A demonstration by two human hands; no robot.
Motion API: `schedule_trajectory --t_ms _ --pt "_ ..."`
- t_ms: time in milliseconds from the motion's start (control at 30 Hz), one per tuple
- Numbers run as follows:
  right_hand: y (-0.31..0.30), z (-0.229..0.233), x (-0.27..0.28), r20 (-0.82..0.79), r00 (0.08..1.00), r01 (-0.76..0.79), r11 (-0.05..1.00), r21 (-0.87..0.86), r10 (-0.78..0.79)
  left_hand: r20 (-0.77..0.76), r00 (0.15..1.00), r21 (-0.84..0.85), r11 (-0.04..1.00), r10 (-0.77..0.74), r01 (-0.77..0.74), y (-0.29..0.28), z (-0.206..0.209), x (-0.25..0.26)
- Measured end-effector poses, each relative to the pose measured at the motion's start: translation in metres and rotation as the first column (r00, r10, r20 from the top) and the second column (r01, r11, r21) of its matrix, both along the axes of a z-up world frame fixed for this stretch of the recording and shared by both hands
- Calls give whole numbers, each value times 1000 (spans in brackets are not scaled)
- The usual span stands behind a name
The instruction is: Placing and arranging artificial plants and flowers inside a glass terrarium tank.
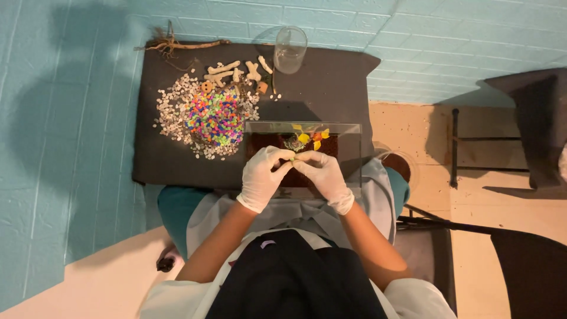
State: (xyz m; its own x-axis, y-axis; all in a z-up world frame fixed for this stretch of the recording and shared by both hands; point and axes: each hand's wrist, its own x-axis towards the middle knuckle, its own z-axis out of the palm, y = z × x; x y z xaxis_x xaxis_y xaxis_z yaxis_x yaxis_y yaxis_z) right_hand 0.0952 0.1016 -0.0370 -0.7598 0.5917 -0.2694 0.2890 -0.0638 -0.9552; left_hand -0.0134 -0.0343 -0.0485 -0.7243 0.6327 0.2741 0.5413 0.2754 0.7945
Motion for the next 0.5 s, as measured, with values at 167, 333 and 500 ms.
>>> schedule_trajectory --t_ms 167,333,500 --pt "0 -2 0 -48 999 8 992 -126 -14 295 945 64 989 -143 130 0 15 0" --pt "7 -4 5 -25 1000 1 993 -115 -4 625 772 53 993 -119 110 5 1 1" --pt "12 -6 3 27 999 -15 998 -66 17 713 698 39 997 -74 66 14 13 1"
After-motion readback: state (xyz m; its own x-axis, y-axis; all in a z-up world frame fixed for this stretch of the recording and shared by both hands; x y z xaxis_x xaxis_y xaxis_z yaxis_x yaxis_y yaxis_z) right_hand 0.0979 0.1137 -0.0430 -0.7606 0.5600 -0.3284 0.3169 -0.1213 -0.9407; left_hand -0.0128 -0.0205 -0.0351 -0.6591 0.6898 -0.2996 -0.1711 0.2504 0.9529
